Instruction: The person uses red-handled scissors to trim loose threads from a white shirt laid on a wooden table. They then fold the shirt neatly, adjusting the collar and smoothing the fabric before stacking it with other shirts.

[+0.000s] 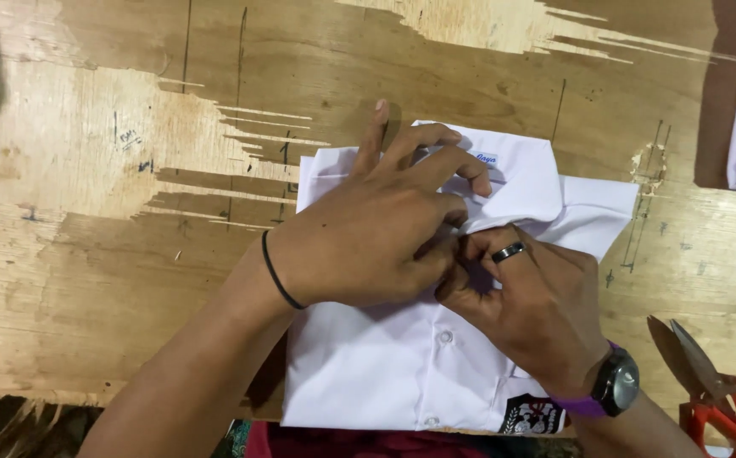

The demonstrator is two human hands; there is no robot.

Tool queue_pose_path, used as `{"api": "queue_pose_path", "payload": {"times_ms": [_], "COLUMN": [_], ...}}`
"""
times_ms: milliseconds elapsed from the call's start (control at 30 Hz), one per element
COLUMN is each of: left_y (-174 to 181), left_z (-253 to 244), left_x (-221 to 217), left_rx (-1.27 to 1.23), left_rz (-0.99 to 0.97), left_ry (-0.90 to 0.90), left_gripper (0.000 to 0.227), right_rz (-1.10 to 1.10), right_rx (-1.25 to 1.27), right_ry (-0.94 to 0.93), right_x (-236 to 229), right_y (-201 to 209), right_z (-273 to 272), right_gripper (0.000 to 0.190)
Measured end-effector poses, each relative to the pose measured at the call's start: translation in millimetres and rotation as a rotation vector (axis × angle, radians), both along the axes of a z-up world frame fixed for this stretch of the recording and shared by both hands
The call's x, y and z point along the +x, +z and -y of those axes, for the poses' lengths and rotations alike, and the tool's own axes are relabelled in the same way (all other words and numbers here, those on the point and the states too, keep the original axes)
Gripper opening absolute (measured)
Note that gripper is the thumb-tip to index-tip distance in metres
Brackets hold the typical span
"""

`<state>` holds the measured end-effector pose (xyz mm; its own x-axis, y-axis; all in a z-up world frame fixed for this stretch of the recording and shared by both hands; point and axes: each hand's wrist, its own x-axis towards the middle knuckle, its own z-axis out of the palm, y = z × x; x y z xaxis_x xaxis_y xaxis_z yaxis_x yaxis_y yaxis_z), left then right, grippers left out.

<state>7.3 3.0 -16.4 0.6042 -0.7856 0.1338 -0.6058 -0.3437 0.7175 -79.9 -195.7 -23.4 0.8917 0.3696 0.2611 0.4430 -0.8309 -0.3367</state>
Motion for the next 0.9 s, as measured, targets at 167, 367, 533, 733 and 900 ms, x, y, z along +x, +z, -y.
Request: {"api": "queue_pose_path", "payload": {"times_ms": [167,367,533,733,900], "left_y": [-8,-5,1,7,12], "left_z": [3,-2,-11,-10,-8], "left_x": [-7,-10,-4,-1,5], "left_rx": [0.044,0.050,0.027,-0.012,0.007], "left_rz": [0.174,0.416,0.431,0.395,0.436], "left_ry": [0.064,0.165,0.168,0.115,0.046], "left_gripper": [0.028,0.027,0.035,0.017,0.010], "right_rz": [0.081,0.066,0.204,0.105,-0.073], "right_rx": [-0.081,-0.095,0.117,0.049,0.198], "right_ry": [0.010,0.027,0.120,0.283,0.253], "right_x": [2,4,14,28,31], "right_y": [-6,-2,23,31,17], "right_z": [0,7,19,32,33], "right_gripper": [0.027,0.016,0.026,0.035,0.020]}}
